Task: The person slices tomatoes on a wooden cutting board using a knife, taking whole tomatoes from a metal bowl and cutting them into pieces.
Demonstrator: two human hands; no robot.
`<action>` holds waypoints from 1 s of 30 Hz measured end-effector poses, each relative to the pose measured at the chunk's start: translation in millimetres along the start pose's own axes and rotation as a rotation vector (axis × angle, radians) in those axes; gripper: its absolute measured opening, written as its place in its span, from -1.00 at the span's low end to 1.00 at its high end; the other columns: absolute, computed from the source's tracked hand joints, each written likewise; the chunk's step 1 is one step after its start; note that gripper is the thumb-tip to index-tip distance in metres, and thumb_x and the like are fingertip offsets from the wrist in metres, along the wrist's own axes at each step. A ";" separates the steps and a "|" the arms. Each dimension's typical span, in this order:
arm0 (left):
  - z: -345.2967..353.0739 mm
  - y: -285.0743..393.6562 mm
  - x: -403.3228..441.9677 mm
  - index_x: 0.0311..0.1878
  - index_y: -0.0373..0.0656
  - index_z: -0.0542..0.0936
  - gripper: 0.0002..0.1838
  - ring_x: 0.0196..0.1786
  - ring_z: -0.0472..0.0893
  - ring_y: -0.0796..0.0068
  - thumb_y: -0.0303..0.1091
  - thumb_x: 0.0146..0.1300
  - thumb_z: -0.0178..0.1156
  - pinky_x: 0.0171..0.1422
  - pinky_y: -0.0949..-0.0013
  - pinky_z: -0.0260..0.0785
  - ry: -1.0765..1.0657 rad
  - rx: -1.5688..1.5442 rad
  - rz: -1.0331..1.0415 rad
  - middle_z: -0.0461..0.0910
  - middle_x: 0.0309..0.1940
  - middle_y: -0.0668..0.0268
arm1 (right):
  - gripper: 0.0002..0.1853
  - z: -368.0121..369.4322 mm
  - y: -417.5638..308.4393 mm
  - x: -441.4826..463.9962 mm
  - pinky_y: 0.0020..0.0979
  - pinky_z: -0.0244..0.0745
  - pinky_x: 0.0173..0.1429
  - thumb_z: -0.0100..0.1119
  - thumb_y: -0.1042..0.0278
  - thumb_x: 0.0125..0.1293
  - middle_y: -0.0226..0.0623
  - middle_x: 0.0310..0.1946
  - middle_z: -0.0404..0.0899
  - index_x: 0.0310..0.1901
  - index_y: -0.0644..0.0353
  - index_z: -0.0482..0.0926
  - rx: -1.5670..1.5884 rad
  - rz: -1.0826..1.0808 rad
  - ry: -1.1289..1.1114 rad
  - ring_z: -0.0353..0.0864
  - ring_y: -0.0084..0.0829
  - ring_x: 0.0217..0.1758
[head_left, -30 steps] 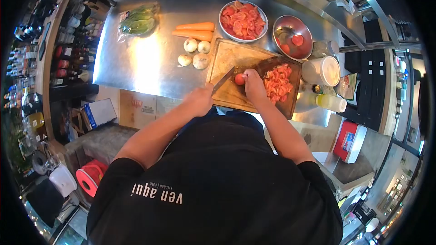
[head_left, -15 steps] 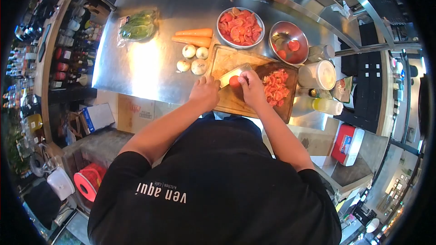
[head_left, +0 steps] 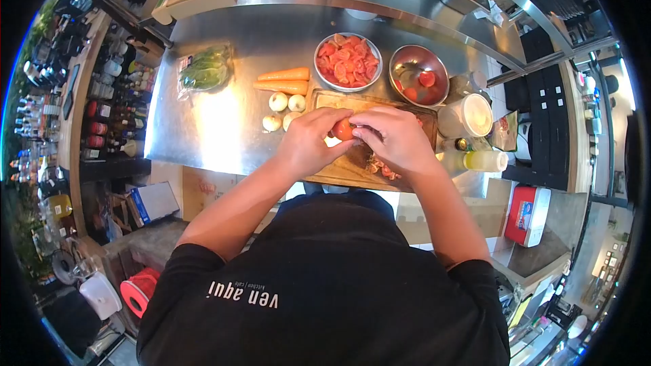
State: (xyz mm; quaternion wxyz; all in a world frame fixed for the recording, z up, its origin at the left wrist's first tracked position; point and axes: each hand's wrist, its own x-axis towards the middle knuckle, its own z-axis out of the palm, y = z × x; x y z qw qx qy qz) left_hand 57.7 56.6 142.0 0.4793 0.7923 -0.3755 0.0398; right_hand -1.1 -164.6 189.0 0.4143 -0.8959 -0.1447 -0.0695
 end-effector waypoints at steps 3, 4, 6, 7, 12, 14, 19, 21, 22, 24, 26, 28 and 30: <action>-5.4 6.8 4.7 0.20 -0.28 0.79 -0.47 -0.11 0.86 0.15 -0.34 0.18 0.72 0.00 0.19 0.74 -0.026 0.016 0.066 0.85 -0.09 0.09 | -0.84 -7.9 -2.0 8.0 -0.12 0.69 -0.02 0.47 0.41 0.39 -0.21 -0.16 0.77 -0.05 0.20 0.78 -0.213 -0.125 -0.094 0.79 -0.08 -0.11; -6.5 7.9 4.7 0.18 -0.28 0.80 -0.49 -0.13 0.85 0.13 -0.34 0.19 0.71 -0.02 0.17 0.74 -0.064 0.063 0.063 0.84 -0.12 0.10 | -0.86 -9.2 -3.3 10.6 -0.06 0.68 -0.02 0.43 0.39 0.38 -0.20 -0.19 0.73 -0.09 0.18 0.75 -0.327 -0.153 -0.157 0.77 -0.04 -0.11; -7.9 9.5 3.7 0.16 -0.28 0.80 -0.51 -0.15 0.84 0.12 -0.33 0.20 0.71 -0.04 0.15 0.73 -0.101 0.114 0.056 0.83 -0.16 0.10 | -0.87 -7.1 0.6 14.3 -0.04 0.67 -0.03 0.41 0.37 0.37 -0.19 -0.22 0.69 -0.12 0.18 0.71 -0.393 -0.193 -0.194 0.75 -0.04 -0.11; -7.6 10.1 4.2 0.12 -0.28 0.80 -0.55 -0.18 0.83 0.12 -0.33 0.20 0.70 -0.06 0.14 0.72 -0.112 0.130 0.048 0.81 -0.20 0.10 | -0.87 -6.6 2.4 16.2 -0.02 0.66 -0.04 0.38 0.35 0.36 -0.17 -0.25 0.65 -0.16 0.18 0.67 -0.461 -0.230 -0.230 0.74 -0.03 -0.12; -3.2 8.9 -4.7 0.07 -0.29 0.82 -0.58 -0.24 0.81 0.08 -0.33 0.18 0.68 -0.09 0.13 0.71 -0.176 0.144 -0.039 0.80 -0.25 0.09 | -0.87 -2.3 14.8 21.9 -0.01 0.64 -0.06 0.37 0.35 0.37 -0.15 -0.27 0.64 -0.19 0.21 0.66 -0.404 -0.237 -0.365 0.73 -0.01 -0.17; -3.1 9.7 -8.5 0.09 -0.30 0.84 -0.60 -0.23 0.85 0.19 -0.37 0.22 0.68 -0.06 0.19 0.73 -0.065 0.058 -0.037 0.83 -0.24 0.10 | -0.88 -0.9 20.8 22.5 -0.02 0.63 -0.08 0.37 0.37 0.37 -0.15 -0.30 0.63 -0.21 0.22 0.65 -0.301 -0.229 -0.386 0.72 -0.02 -0.21; 6.3 3.6 -25.8 0.26 -0.34 0.79 -0.53 0.03 0.84 0.42 -0.47 0.32 0.67 0.17 0.31 0.70 0.082 -0.365 -0.155 0.87 0.01 0.14 | -0.88 -1.2 29.7 17.8 -0.12 0.53 -0.15 0.36 0.42 0.37 -0.09 -0.39 0.59 -0.24 0.25 0.61 0.095 0.007 -0.157 0.68 -0.07 -0.31; 5.9 1.2 -28.0 0.32 -0.35 0.77 -0.50 0.13 0.82 0.47 -0.51 0.35 0.67 0.27 0.34 0.67 0.104 -0.492 -0.206 0.85 0.10 0.15 | -0.86 -2.2 33.9 5.3 -0.22 0.55 -0.13 0.29 0.41 0.51 -0.21 -0.44 0.59 -0.24 0.25 0.61 0.180 0.095 -0.160 0.69 -0.24 -0.32; 3.4 -0.7 -28.7 0.37 -0.37 0.73 -0.46 0.17 0.80 0.46 -0.52 0.35 0.66 0.32 0.34 0.64 0.130 -0.619 -0.219 0.83 0.15 0.14 | -0.84 1.0 43.1 -3.4 -0.26 0.56 -0.12 0.25 0.41 0.56 -0.28 -0.42 0.61 -0.24 0.25 0.62 0.473 0.212 -0.108 0.70 -0.33 -0.29; -3.2 -2.7 -28.0 0.41 -0.38 0.70 -0.42 0.22 0.78 0.45 -0.53 0.35 0.66 0.37 0.34 0.61 0.157 -0.743 -0.230 0.81 0.20 0.14 | -0.77 12.5 75.9 -21.4 -0.33 0.59 -0.07 0.17 0.40 0.67 -0.41 -0.35 0.67 -0.24 0.24 0.64 0.769 0.303 0.011 0.70 -0.50 -0.24; -10.6 -1.8 -23.5 0.43 -0.36 0.69 -0.39 0.21 0.78 0.46 -0.53 0.35 0.67 0.40 0.33 0.60 0.173 -0.714 -0.185 0.81 0.18 0.14 | -0.78 25.6 109.4 -43.9 -0.35 0.58 -0.08 0.19 0.39 0.65 -0.40 -0.35 0.68 -0.24 0.25 0.64 0.644 0.361 0.091 0.70 -0.52 -0.25; -10.4 -7.7 -22.1 0.41 -0.36 0.71 -0.39 0.21 0.79 0.46 -0.53 0.32 0.69 0.36 0.33 0.65 0.193 -0.702 -0.154 0.81 0.17 0.14 | -0.84 23.6 122.1 -61.4 -0.27 0.65 -0.06 0.27 0.38 0.57 -0.35 -0.34 0.75 -0.22 0.24 0.67 0.158 0.500 0.126 0.77 -0.36 -0.26; -10.3 -9.8 -21.1 0.39 -0.37 0.72 -0.39 0.20 0.79 0.46 -0.53 0.30 0.72 0.32 0.32 0.70 0.209 -0.693 -0.120 0.81 0.17 0.14 | -0.88 25.7 134.8 -77.3 -0.21 0.69 -0.03 0.31 0.38 0.53 -0.32 -0.34 0.78 -0.20 0.21 0.70 -0.079 0.635 0.079 0.81 -0.23 -0.22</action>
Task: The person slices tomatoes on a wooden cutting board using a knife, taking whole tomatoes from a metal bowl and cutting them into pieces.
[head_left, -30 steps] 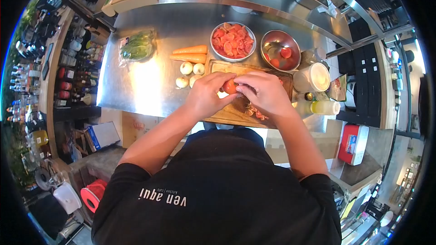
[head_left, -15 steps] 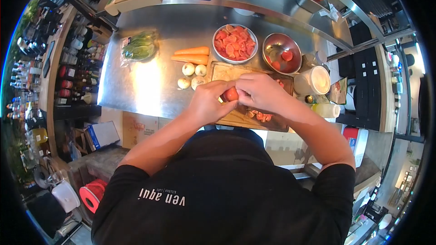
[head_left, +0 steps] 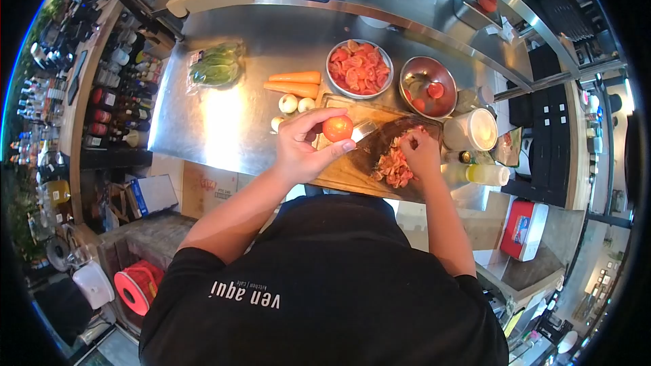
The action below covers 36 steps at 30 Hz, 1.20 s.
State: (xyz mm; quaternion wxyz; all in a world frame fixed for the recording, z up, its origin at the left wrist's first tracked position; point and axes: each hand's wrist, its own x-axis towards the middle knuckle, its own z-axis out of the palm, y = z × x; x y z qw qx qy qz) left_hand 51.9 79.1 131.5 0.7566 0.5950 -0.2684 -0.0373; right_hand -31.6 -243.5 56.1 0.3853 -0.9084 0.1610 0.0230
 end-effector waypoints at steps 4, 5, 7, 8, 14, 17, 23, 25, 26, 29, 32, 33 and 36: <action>-3.4 -14.7 -2.0 0.33 -0.32 0.73 -0.42 0.18 0.80 0.39 -0.44 0.28 0.73 0.34 0.29 0.64 -0.073 0.242 -0.009 0.80 0.14 0.17 | -0.71 8.6 46.1 -18.0 -0.09 0.75 0.20 0.42 0.35 0.44 -0.13 0.02 0.83 0.16 0.00 0.78 -0.316 -0.063 0.117 0.85 0.09 0.03; -1.7 -24.3 -1.5 0.28 -0.29 0.75 -0.43 0.15 0.82 0.35 -0.38 0.25 0.76 0.30 0.28 0.66 -0.127 0.432 0.070 0.81 0.13 0.17 | -0.56 7.6 53.0 -23.1 -0.12 0.75 0.25 0.44 0.35 0.43 -0.11 0.15 0.80 0.33 -0.07 0.75 -0.368 -0.244 0.260 0.86 0.05 0.11; 7.3 -35.7 -9.7 0.25 -0.24 0.76 -0.43 0.12 0.83 0.31 -0.33 0.22 0.77 0.26 0.26 0.69 -0.227 0.531 0.062 0.80 0.11 0.17 | -0.48 9.5 38.9 -26.8 -0.14 0.75 0.28 0.44 0.33 0.48 -0.10 0.26 0.75 0.45 -0.07 0.66 -0.038 -0.166 0.029 0.84 -0.02 0.18; 9.9 -41.9 -15.7 0.21 -0.19 0.77 -0.43 0.09 0.83 0.26 -0.27 0.18 0.78 0.22 0.24 0.71 -0.330 0.639 0.042 0.80 0.09 0.18 | -0.39 17.3 26.5 -28.9 -0.16 0.74 0.31 0.45 0.31 0.52 -0.09 0.36 0.70 0.57 -0.06 0.58 0.301 -0.081 -0.209 0.82 -0.09 0.25; 17.7 -83.2 -31.5 0.26 -0.06 0.77 -0.39 0.07 0.81 0.19 -0.26 0.13 0.78 0.20 0.20 0.72 -0.485 0.537 -0.119 0.75 0.11 0.22 | -0.48 78.6 -21.7 -38.9 -0.25 0.78 0.22 0.45 0.32 0.62 -0.29 0.17 0.76 0.52 0.17 0.59 0.886 0.208 -0.530 0.83 -0.35 0.08; -4.8 -100.0 -49.4 0.38 0.00 0.72 -0.32 0.18 0.76 0.07 -0.23 0.18 0.73 0.30 0.09 0.70 -0.470 0.546 -0.291 0.65 0.22 0.21 | -0.43 104.4 8.1 -31.9 -0.27 0.79 0.10 0.57 0.29 0.50 -0.30 0.05 0.79 0.46 0.17 0.61 0.875 0.187 -0.428 0.82 -0.42 0.00; -33.4 -143.4 -89.2 0.48 0.08 0.63 -0.41 0.28 0.72 -0.08 -0.19 0.41 0.50 0.39 -0.10 0.67 -0.647 1.122 -0.359 0.63 0.26 0.09 | -0.49 114.3 18.3 -16.0 -0.11 0.75 0.26 0.62 0.25 0.25 -0.07 0.10 0.78 0.21 0.16 0.73 0.066 -0.244 -0.141 0.83 -0.04 0.14; -27.7 -138.0 -84.4 0.59 0.09 0.50 -0.37 0.33 0.71 -0.14 -0.18 0.50 0.37 0.41 -0.13 0.65 -0.682 1.171 -0.525 0.65 0.28 -0.01 | -0.53 115.0 19.4 -16.1 -0.07 0.72 0.36 0.57 0.27 0.29 -0.12 0.23 0.76 0.22 0.13 0.75 0.050 -0.303 -0.131 0.78 0.02 0.26; -24.8 -132.6 -81.3 0.59 0.09 0.50 -0.37 0.33 0.71 -0.14 -0.18 0.50 0.37 0.41 -0.13 0.65 -0.681 1.173 -0.534 0.65 0.28 -0.01 | -0.54 115.1 18.1 -16.1 -0.07 0.72 0.35 0.57 0.28 0.30 -0.15 0.26 0.75 0.23 0.11 0.75 0.036 -0.288 -0.122 0.79 0.00 0.26; -16.3 -103.2 -66.0 0.64 0.02 0.41 -0.36 0.27 0.76 -0.22 -0.16 0.56 0.25 0.37 -0.21 0.65 -0.661 1.200 -0.706 0.73 0.21 -0.10 | -0.56 119.6 20.3 -14.0 -0.10 0.76 0.29 0.56 0.29 0.35 -0.24 0.24 0.75 0.24 0.07 0.76 -0.001 -0.322 -0.050 0.83 -0.06 0.21; -15.1 -94.3 -66.5 0.46 -0.12 0.47 -0.53 0.20 0.81 -0.26 -0.16 0.61 0.15 0.31 -0.26 0.66 -0.604 1.182 -0.849 0.80 0.13 -0.17 | -0.62 120.9 25.1 -15.0 -0.12 0.80 0.22 0.56 0.29 0.36 -0.26 0.18 0.76 0.19 0.05 0.79 0.078 -0.276 -0.119 0.85 -0.07 0.15; -16.4 -95.1 -69.9 0.42 -0.16 0.47 -0.56 0.12 0.82 -0.30 -0.18 0.60 0.15 0.27 -0.30 0.66 -0.589 1.186 -0.829 0.81 0.03 -0.20 | -0.65 123.7 27.8 -15.0 -0.12 0.81 0.19 0.56 0.30 0.37 -0.27 0.17 0.76 0.16 0.05 0.80 0.082 -0.347 -0.066 0.86 -0.08 0.13; -18.7 -97.7 -76.9 0.33 -0.18 0.46 -0.61 0.05 0.82 -0.35 -0.19 0.61 0.15 0.20 -0.35 0.65 -0.603 1.205 -0.820 0.81 -0.08 -0.24 | -0.70 130.4 34.8 -14.5 -0.11 0.82 0.17 0.57 0.31 0.36 -0.27 0.14 0.76 0.11 0.04 0.82 0.096 -0.408 -0.015 0.86 -0.08 0.12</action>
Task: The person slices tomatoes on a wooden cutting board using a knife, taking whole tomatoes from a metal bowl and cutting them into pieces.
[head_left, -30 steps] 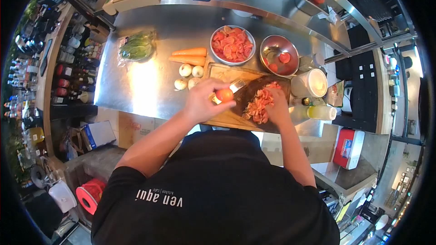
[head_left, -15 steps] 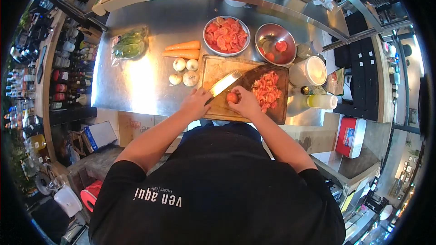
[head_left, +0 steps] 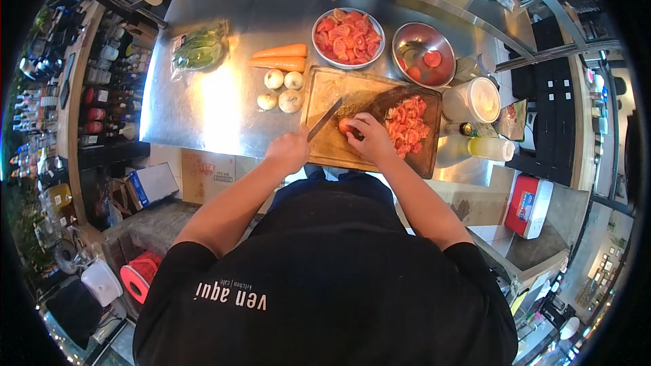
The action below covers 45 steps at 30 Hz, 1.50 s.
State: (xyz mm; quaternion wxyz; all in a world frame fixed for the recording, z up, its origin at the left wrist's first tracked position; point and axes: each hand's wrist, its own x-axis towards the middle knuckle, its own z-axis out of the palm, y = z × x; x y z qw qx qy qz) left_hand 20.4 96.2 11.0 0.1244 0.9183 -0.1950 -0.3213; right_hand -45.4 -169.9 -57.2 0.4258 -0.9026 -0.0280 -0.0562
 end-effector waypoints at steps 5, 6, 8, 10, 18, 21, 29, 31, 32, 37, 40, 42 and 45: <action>-18.7 34.0 -17.1 0.29 -0.18 0.43 -0.65 0.03 0.82 -0.37 -0.20 0.62 0.15 0.12 -0.36 0.64 -0.090 0.072 -0.001 0.81 -0.10 -0.22 | -0.69 2.8 6.1 -2.8 -0.11 0.82 0.16 0.58 0.33 0.35 -0.26 0.13 0.76 0.10 0.06 0.82 -0.021 -0.006 0.015 0.86 -0.07 0.12; -22.3 41.3 -21.6 0.29 -0.18 0.42 -0.65 0.03 0.81 -0.37 -0.21 0.61 0.15 0.11 -0.36 0.63 -0.118 0.054 0.005 0.81 -0.10 -0.21 | -0.69 2.6 6.0 -2.7 -0.20 0.84 0.11 0.59 0.36 0.35 -0.23 0.14 0.75 0.10 0.14 0.81 -0.032 -0.028 0.023 0.88 -0.14 0.05; -20.5 43.9 -27.2 0.29 -0.18 0.41 -0.65 0.02 0.81 -0.37 -0.22 0.61 0.15 0.11 -0.36 0.62 -0.147 0.035 0.010 0.81 -0.11 -0.21 | -0.68 2.4 5.1 -3.4 -0.29 0.85 0.05 0.60 0.40 0.35 -0.20 0.15 0.73 0.10 0.22 0.80 -0.042 -0.050 0.030 0.89 -0.21 -0.02; -18.1 42.1 -31.0 0.31 -0.18 0.40 -0.65 0.01 0.81 -0.37 -0.22 0.62 0.13 0.11 -0.36 0.61 -0.122 0.031 0.091 0.80 -0.12 -0.20 | -0.66 2.0 6.4 -4.0 -0.26 0.85 0.07 0.61 0.39 0.33 -0.17 0.15 0.75 0.10 0.24 0.80 -0.076 -0.064 0.033 0.89 -0.16 0.00; -15.5 51.5 -21.5 0.31 -0.21 0.41 -0.67 0.01 0.82 -0.34 -0.30 0.62 0.09 0.11 -0.33 0.63 -0.125 0.049 0.152 0.81 -0.11 -0.19 | -0.65 -6.2 -5.0 -2.3 -0.20 0.83 0.11 0.62 0.39 0.29 -0.11 0.11 0.76 0.09 0.20 0.81 -0.056 -0.048 0.046 0.87 -0.05 0.02; 0.4 68.2 18.6 0.32 -0.21 0.43 -0.68 0.02 0.82 -0.34 -0.35 0.61 0.07 0.12 -0.33 0.63 -0.094 0.013 0.175 0.81 -0.08 -0.21 | -0.68 -3.5 -2.9 -2.0 -0.19 0.81 0.11 0.60 0.41 0.28 -0.14 0.08 0.76 0.06 0.19 0.80 -0.032 -0.066 0.054 0.86 -0.05 0.03; 33.9 12.8 -18.7 0.48 -0.23 0.40 -0.49 0.04 0.82 -0.34 -0.35 0.55 0.19 0.14 -0.33 0.64 -0.204 0.007 0.025 0.82 -0.08 -0.21 | -0.74 -17.7 -5.6 -2.8 -0.11 0.78 0.16 0.55 0.43 0.28 -0.22 0.01 0.75 -0.01 0.19 0.77 -0.053 0.032 0.060 0.82 -0.06 0.07; 39.6 -5.8 -32.6 0.41 -0.20 0.42 -0.56 0.02 0.82 -0.36 -0.30 0.58 0.18 0.14 -0.35 0.63 -0.183 0.020 0.077 0.82 -0.09 -0.21 | -0.72 -22.6 2.0 -8.5 -0.10 0.76 0.19 0.55 0.43 0.27 -0.19 0.06 0.74 0.00 0.19 0.78 -0.133 0.147 -0.016 0.81 -0.04 0.12; 41.0 -9.1 -34.6 0.36 -0.20 0.42 -0.60 0.00 0.81 -0.38 -0.27 0.59 0.18 0.13 -0.36 0.63 -0.184 0.037 0.070 0.81 -0.10 -0.21 | -0.72 -25.3 3.2 -10.3 -0.10 0.76 0.19 0.55 0.43 0.27 -0.19 0.06 0.74 0.00 0.19 0.78 -0.132 0.147 -0.017 0.81 -0.04 0.12; 29.3 10.2 -31.8 0.33 -0.16 0.40 -0.65 -0.03 0.80 -0.41 -0.27 0.61 0.13 0.11 -0.39 0.61 -0.059 0.004 0.088 0.79 -0.18 -0.23 | -0.78 -37.9 16.5 -10.2 -0.07 0.76 0.26 0.41 0.53 0.34 -0.22 0.07 0.76 0.00 0.17 0.79 -0.078 -0.059 -0.093 0.81 -0.04 0.16; 17.3 31.8 -28.5 0.33 -0.17 0.39 -0.62 -0.01 0.81 -0.38 -0.20 0.64 0.15 0.10 -0.35 0.63 -0.129 0.041 -0.006 0.82 -0.11 -0.18 | -0.77 -32.5 28.9 -11.0 -0.09 0.77 0.23 0.41 0.56 0.31 -0.22 0.05 0.76 -0.01 0.17 0.80 -0.068 -0.107 -0.148 0.81 -0.05 0.16; 15.5 43.0 -31.1 0.31 -0.14 0.40 -0.65 0.00 0.83 -0.33 -0.20 0.64 0.14 0.09 -0.33 0.65 -0.112 0.058 0.022 0.83 -0.12 -0.14 | -0.78 -33.1 31.0 -10.7 -0.11 0.77 0.20 0.42 0.57 0.31 -0.23 0.03 0.76 -0.02 0.17 0.80 -0.030 -0.121 -0.134 0.81 -0.05 0.14; 18.0 62.4 -38.6 0.37 -0.12 0.38 -0.60 -0.03 0.82 -0.36 -0.24 0.60 0.16 0.10 -0.36 0.64 -0.085 0.033 0.040 0.81 -0.15 -0.17 | -0.78 -36.3 33.3 -6.8 -0.13 0.78 0.15 0.44 0.56 0.30 -0.23 0.00 0.75 -0.03 0.16 0.81 0.044 -0.168 -0.108 0.82 -0.06 0.09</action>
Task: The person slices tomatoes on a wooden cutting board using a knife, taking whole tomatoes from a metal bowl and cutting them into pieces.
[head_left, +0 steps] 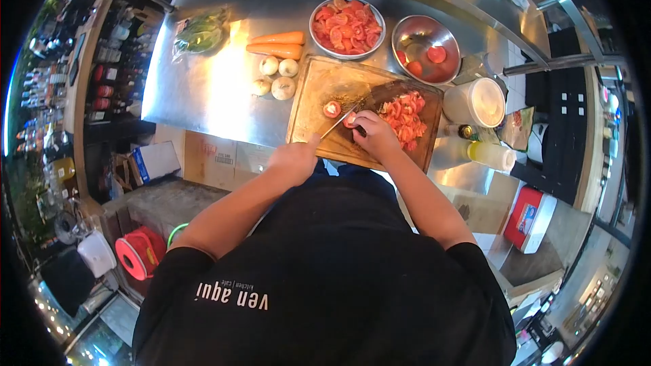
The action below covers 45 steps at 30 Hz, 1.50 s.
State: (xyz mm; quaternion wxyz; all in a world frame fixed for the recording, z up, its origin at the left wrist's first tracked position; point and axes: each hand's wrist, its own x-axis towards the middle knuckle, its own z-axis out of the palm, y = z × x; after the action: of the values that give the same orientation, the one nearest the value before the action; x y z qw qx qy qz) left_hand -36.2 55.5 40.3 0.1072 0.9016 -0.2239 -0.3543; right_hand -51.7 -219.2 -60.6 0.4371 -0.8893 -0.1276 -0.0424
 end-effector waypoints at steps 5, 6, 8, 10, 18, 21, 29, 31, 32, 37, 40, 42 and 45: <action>11.3 23.6 -2.9 0.33 -0.13 0.41 -0.62 -0.03 0.84 -0.32 -0.24 0.59 0.18 0.07 -0.34 0.66 0.003 0.033 -0.071 0.82 -0.14 -0.13 | -0.79 1.3 16.1 -0.1 -0.14 0.77 0.11 0.46 0.52 0.31 -0.22 -0.04 0.74 -0.03 0.17 0.80 0.050 -0.026 -0.016 0.81 -0.06 0.03; 13.0 26.5 -2.7 0.32 -0.14 0.41 -0.63 -0.03 0.84 -0.31 -0.25 0.58 0.19 0.07 -0.33 0.66 0.019 0.029 -0.085 0.82 -0.14 -0.12 | -0.80 0.9 18.7 1.0 -0.14 0.77 0.10 0.46 0.50 0.31 -0.20 -0.05 0.73 -0.03 0.17 0.80 0.040 -0.042 -0.021 0.80 -0.05 0.02; 14.7 31.3 -2.2 0.32 -0.14 0.41 -0.63 -0.03 0.84 -0.31 -0.24 0.59 0.17 0.07 -0.32 0.67 0.012 0.031 -0.100 0.82 -0.14 -0.12 | -0.80 -0.1 23.2 2.4 -0.14 0.77 0.09 0.46 0.49 0.32 -0.19 -0.05 0.72 -0.03 0.18 0.80 0.032 -0.061 -0.025 0.80 -0.04 0.01; 16.5 37.6 3.5 0.32 -0.15 0.40 -0.63 -0.02 0.84 -0.32 -0.23 0.60 0.16 0.07 -0.32 0.67 0.003 0.036 -0.105 0.83 -0.13 -0.12 | -0.81 -1.1 25.6 2.7 -0.11 0.76 0.07 0.46 0.47 0.32 -0.18 -0.05 0.72 -0.04 0.20 0.79 0.055 -0.052 -0.069 0.79 -0.02 -0.02; 50.9 47.6 62.4 0.40 -0.17 0.41 -0.62 0.11 0.85 -0.27 -0.26 0.65 0.07 0.18 -0.25 0.70 0.037 -0.008 -0.184 0.84 0.01 -0.17 | -0.84 -5.1 33.0 1.9 -0.13 0.75 0.07 0.51 0.49 0.32 -0.18 -0.05 0.72 -0.10 0.21 0.76 0.022 -0.100 -0.119 0.79 -0.03 -0.02; 71.5 27.8 22.8 0.36 -0.21 0.40 -0.60 0.05 0.83 -0.35 -0.21 0.64 0.11 0.19 -0.33 0.66 0.050 -0.037 -0.206 0.82 -0.04 -0.23 | -0.84 -14.0 24.6 1.7 -0.11 0.75 0.15 0.50 0.44 0.37 -0.15 0.03 0.75 -0.06 0.20 0.79 0.047 -0.073 -0.145 0.80 0.01 0.04; 82.5 1.1 17.4 0.43 -0.18 0.41 -0.54 0.00 0.84 -0.31 -0.19 0.60 0.14 0.11 -0.34 0.66 0.244 -0.082 -0.155 0.83 -0.09 -0.19 | -0.76 -19.0 31.3 4.0 -0.02 0.71 0.23 0.40 0.40 0.50 -0.10 0.00 0.77 0.13 0.18 0.78 -0.048 -0.109 -0.208 0.78 0.05 0.11; 74.2 3.7 18.4 0.42 -0.17 0.42 -0.55 -0.01 0.84 -0.32 -0.18 0.60 0.15 0.10 -0.35 0.66 0.275 -0.081 -0.164 0.83 -0.11 -0.19 | -0.77 -23.8 19.0 10.0 -0.03 0.71 0.24 0.41 0.38 0.51 -0.10 0.02 0.77 0.13 0.18 0.77 -0.064 -0.107 -0.220 0.78 0.05 0.13; 69.4 3.5 17.7 0.40 -0.18 0.43 -0.56 0.01 0.84 -0.31 -0.18 0.60 0.14 0.11 -0.33 0.66 0.236 -0.072 -0.177 0.83 -0.08 -0.18 | -0.80 -23.6 11.2 12.5 -0.05 0.71 0.24 0.41 0.39 0.51 -0.10 0.02 0.77 0.10 0.18 0.78 -0.024 -0.081 -0.151 0.78 0.05 0.14; 39.2 17.1 30.5 0.32 -0.15 0.42 -0.64 0.04 0.81 -0.38 -0.20 0.61 0.11 0.17 -0.36 0.64 0.157 -0.092 -0.206 0.82 -0.06 -0.20 | -0.90 -14.3 1.5 36.6 -0.09 0.72 0.23 0.40 0.44 0.52 -0.13 0.03 0.77 -0.03 0.21 0.80 0.068 -0.110 0.000 0.79 0.04 0.12; 26.6 23.5 54.2 0.33 -0.15 0.42 -0.62 0.09 0.82 -0.37 -0.18 0.62 0.11 0.21 -0.34 0.64 0.146 -0.108 -0.225 0.82 -0.01 -0.19 | -0.89 -5.7 12.1 44.0 -0.11 0.73 0.22 0.38 0.48 0.51 -0.14 0.03 0.77 -0.01 0.22 0.79 0.061 -0.077 -0.054 0.80 0.02 0.10; 20.4 25.9 65.4 0.28 -0.13 0.47 -0.68 0.13 0.84 -0.25 -0.18 0.65 0.08 0.24 -0.26 0.68 0.149 -0.088 -0.204 0.84 0.03 -0.16 | -0.89 -6.5 12.9 44.1 -0.12 0.74 0.19 0.38 0.49 0.51 -0.16 0.02 0.78 -0.01 0.22 0.79 0.042 -0.102 -0.062 0.81 0.01 0.08; 16.2 20.6 69.5 0.35 -0.15 0.46 -0.63 0.13 0.83 -0.28 -0.17 0.65 0.08 0.27 -0.25 0.67 0.137 -0.118 -0.149 0.84 0.03 -0.16 | -0.85 -10.1 7.5 41.1 -0.10 0.74 0.18 0.35 0.51 0.51 -0.11 0.02 0.78 0.03 0.20 0.80 0.057 -0.022 -0.053 0.81 0.03 0.07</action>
State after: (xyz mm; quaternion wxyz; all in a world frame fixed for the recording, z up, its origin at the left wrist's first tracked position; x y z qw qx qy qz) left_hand -9.0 3.6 -5.3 0.1484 0.9299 -0.1273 -0.3116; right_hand -9.7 -223.7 -52.5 0.4581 -0.8759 -0.1500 -0.0202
